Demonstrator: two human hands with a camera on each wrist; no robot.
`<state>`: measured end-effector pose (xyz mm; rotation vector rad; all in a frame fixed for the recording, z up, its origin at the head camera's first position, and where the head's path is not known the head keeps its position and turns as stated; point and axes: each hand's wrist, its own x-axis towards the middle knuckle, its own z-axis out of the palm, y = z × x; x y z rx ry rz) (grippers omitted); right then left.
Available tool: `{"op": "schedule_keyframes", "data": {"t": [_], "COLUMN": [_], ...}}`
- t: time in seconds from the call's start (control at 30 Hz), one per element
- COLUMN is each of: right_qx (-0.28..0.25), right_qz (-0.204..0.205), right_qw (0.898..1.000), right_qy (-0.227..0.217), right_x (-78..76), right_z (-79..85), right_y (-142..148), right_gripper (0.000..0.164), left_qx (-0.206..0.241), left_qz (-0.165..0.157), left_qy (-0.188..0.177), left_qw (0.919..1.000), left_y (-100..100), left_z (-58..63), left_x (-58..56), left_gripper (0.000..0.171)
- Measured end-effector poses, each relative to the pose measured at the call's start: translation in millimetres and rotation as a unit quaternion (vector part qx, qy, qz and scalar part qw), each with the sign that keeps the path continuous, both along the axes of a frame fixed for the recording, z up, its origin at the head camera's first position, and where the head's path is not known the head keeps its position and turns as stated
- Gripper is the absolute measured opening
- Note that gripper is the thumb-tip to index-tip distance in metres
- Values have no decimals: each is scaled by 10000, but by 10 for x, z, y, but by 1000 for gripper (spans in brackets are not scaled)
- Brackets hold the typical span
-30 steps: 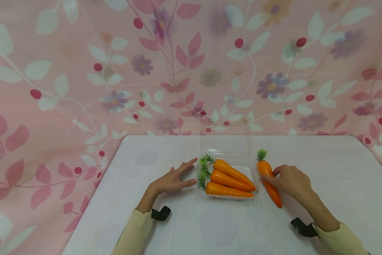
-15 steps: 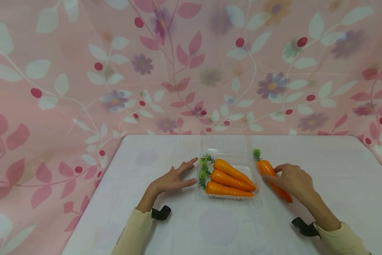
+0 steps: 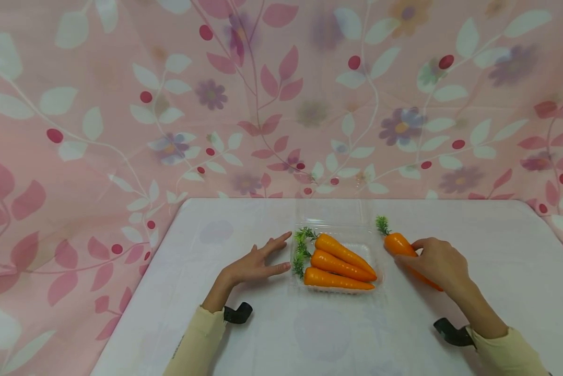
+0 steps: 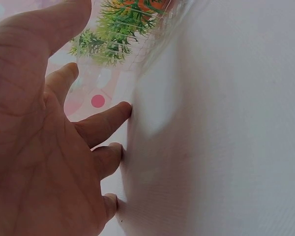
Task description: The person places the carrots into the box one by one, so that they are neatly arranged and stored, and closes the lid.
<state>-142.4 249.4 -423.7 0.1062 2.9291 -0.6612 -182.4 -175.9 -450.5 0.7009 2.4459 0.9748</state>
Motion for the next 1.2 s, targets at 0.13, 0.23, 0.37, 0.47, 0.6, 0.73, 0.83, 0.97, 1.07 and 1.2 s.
{"op": "schedule_keyframes", "data": {"t": [0.13, 0.23, 0.37, 0.47, 0.6, 0.73, 0.83, 0.97, 1.07, 1.2], "right_qx": [-4, 13, 8, -36, -86, -144, -189, -224, -259, -318], "right_qz": [17, 1, -28, -59, -95, -103, -95, -75, -60, -48], "right_qw": [10000, 10000, 9999, 9998, 9997, 9995, 9990, 9982, 9980, 9980], "right_qy": [32, 52, 138, 203, 219, 278, 404, 553, 569, 538], "right_x": [-6, -6, -10, -18, -24, -25, -24, -24, -23, -19], "right_z": [29, 60, 93, 119, 166, 208, 233, 265, 288, 314], "right_y": [30, 49, 76, 98, 108, 98, 89, 74, 62, 44], "right_gripper": [66, 65, 64, 66, 70, 72, 73, 73, 73, 74], "left_qx": [12, 28, 61, 60, 20, -25, -36, -34, -36, -36], "left_qz": [-5, -10, -22, -27, -24, -7, 6, 12, 14, 15], "left_qy": [-11, -45, -42, -48, -48, -55, -76, -102, -106, -113], "left_qw": [10000, 10000, 10000, 10000, 10000, 10000, 10000, 9999, 9999, 9999], "left_y": [2, 1, 3, 4, 3, 0, -5, -12, -13, -12], "left_z": [-3, -8, -5, 0, -3, -9, -14, -20, -21, -21], "left_x": [-2, -3, 1, 3, -1, -7, -13, -14, -14, -17], "left_gripper": [79, 77, 76, 76, 78, 79, 80, 80, 80, 81]}}
